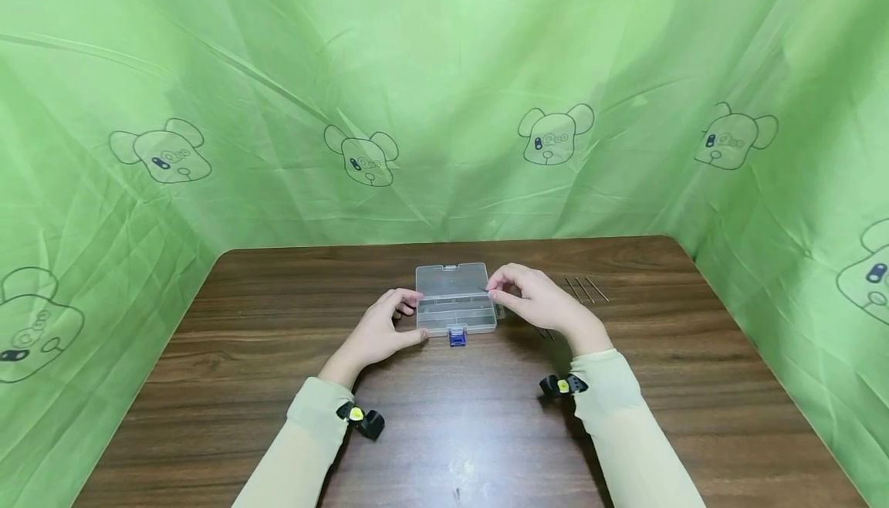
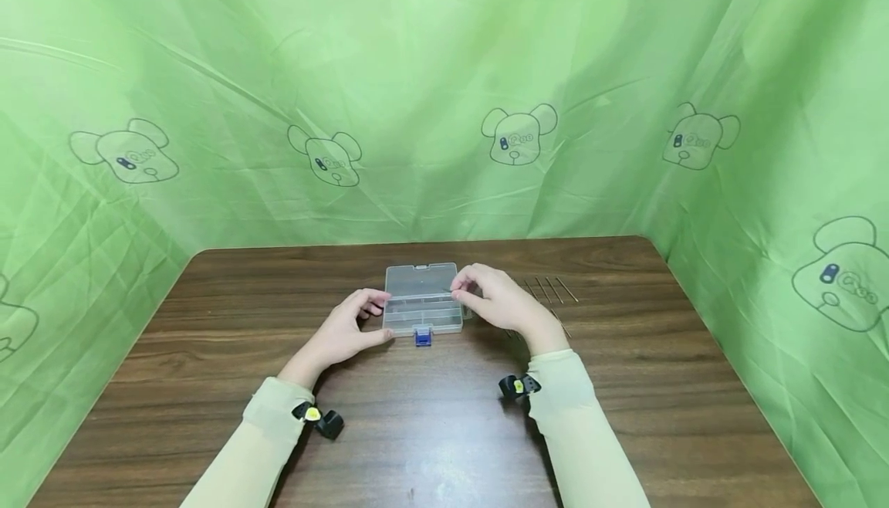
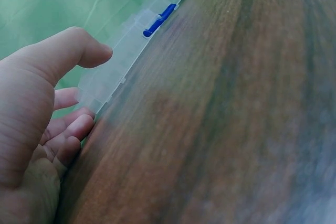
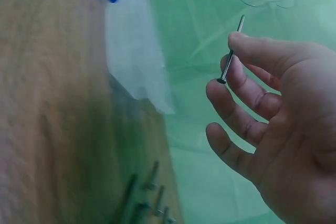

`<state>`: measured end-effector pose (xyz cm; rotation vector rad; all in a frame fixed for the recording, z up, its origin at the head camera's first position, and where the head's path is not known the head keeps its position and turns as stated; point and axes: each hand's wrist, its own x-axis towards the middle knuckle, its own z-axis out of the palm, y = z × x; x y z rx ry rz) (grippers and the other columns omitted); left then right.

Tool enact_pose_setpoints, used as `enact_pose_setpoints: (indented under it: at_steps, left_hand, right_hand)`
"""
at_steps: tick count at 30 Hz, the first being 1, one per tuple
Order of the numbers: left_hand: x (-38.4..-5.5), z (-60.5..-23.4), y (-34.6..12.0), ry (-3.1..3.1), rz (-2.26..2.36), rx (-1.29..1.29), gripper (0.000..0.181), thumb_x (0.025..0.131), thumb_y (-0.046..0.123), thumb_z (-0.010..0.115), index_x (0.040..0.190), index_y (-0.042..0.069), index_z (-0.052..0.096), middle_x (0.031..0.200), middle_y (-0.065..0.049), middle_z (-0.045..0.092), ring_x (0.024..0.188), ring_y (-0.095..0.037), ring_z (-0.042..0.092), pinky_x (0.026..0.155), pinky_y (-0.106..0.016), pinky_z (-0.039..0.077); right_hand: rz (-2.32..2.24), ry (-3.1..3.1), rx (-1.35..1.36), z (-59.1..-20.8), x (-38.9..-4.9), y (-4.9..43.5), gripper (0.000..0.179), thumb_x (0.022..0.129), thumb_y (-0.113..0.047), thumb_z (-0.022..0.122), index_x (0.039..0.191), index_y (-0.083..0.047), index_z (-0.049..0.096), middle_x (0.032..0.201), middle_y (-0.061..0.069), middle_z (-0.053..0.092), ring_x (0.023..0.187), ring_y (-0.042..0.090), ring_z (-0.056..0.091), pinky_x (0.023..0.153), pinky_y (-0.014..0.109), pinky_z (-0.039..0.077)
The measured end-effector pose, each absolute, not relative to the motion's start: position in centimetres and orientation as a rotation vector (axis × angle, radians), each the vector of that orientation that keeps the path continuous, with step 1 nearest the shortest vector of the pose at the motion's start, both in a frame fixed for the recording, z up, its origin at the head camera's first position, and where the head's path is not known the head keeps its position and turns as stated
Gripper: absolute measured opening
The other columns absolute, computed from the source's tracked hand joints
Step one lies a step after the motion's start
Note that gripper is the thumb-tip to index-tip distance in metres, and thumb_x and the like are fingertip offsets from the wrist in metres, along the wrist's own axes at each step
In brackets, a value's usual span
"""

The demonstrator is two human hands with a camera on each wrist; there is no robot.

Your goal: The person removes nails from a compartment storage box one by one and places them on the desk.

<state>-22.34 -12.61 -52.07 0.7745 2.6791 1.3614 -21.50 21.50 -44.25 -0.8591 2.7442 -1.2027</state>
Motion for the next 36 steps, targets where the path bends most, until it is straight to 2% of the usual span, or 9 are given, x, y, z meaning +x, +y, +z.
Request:
enact_pose_setpoints:
  at_steps: [13, 22, 29, 36]
  left_hand:
    - [-22.3, -52.2, -12.4, 2.671, 1.363, 0.759, 0.063, 0.088, 0.026, 0.093, 0.143, 0.012, 0.065, 0.132, -0.004, 0.065, 0.115, -0.021, 0.065, 0.102, -0.046, 0.053]
    - [-22.2, -52.6, -12.5, 2.691, 1.32, 0.745, 0.064, 0.088, 0.027, 0.093, 0.144, 0.014, 0.065, 0.131, -0.001, 0.065, 0.115, -0.017, 0.065, 0.102, -0.042, 0.053]
    - [-22.4, -52.6, -12.5, 2.711, 1.346, 0.798, 0.063, 0.087, 0.024, 0.094, 0.141, 0.011, 0.066, 0.128, -0.003, 0.066, 0.112, -0.019, 0.066, 0.1, -0.042, 0.055]
    - [-22.5, -52.3, -12.6, 2.715, 1.34, 0.796, 0.062, 0.088, 0.025, 0.093, 0.142, 0.012, 0.065, 0.128, -0.003, 0.066, 0.113, -0.019, 0.066, 0.1, -0.044, 0.055]
  right_hand:
    - [-1.225, 2.896, -0.736, -42.7, -19.7, 26.5, 0.01, 0.108, -0.019, 0.073, 0.115, -0.013, 0.074, 0.097, -0.005, 0.07, 0.087, 0.015, 0.063, 0.075, 0.027, 0.052]
    - [-1.157, 3.0, -0.582, -42.7, -17.8, 30.6, 0.005, 0.107, -0.021, 0.073, 0.111, -0.018, 0.074, 0.097, -0.005, 0.071, 0.086, 0.013, 0.062, 0.071, 0.025, 0.05]
    - [-1.146, 2.937, -0.426, -43.3, -17.1, 34.4, 0.011, 0.107, -0.024, 0.074, 0.111, -0.014, 0.074, 0.099, 0.0, 0.072, 0.093, 0.014, 0.064, 0.079, 0.023, 0.05]
    - [-1.137, 2.866, -0.313, -44.7, -17.5, 37.4, 0.016, 0.107, -0.023, 0.073, 0.111, -0.008, 0.073, 0.102, 0.007, 0.074, 0.092, 0.012, 0.065, 0.079, 0.024, 0.052]
